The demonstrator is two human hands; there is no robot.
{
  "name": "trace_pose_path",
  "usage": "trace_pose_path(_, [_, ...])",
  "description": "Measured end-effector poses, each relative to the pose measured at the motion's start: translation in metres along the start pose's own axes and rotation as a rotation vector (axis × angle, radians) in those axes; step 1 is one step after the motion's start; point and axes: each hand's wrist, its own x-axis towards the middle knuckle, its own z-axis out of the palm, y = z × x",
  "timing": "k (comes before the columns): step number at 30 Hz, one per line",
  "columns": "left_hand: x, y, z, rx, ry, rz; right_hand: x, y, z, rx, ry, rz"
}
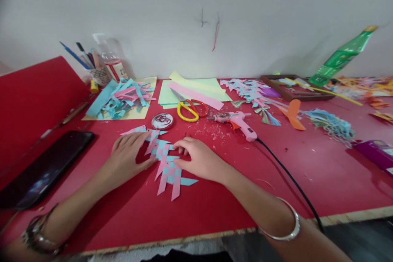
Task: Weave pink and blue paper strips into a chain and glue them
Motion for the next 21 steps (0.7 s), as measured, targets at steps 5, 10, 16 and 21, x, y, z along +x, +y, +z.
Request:
trace_pose_path(5, [-0.001,0.005,-0.004,0.023,0.012,-0.046,0.000,0.000,-0.002,0.105,-0.068,-0.045])
trace_pose_path(10, [-0.002,0.007,-0.007,0.061,0.037,-0.070,0.003,-0.001,-0.005,0.174,-0.031,-0.022])
trace_pose_path(16, [-0.003,0.010,-0.009,-0.014,-0.008,-0.050,0.005,0.002,-0.005,0.100,0.082,0.020])
trace_pose_path(21, [-0.002,0.012,-0.011,-0.176,-0.016,-0.078,0.006,0.002,-0.002,0.055,0.157,0.016])
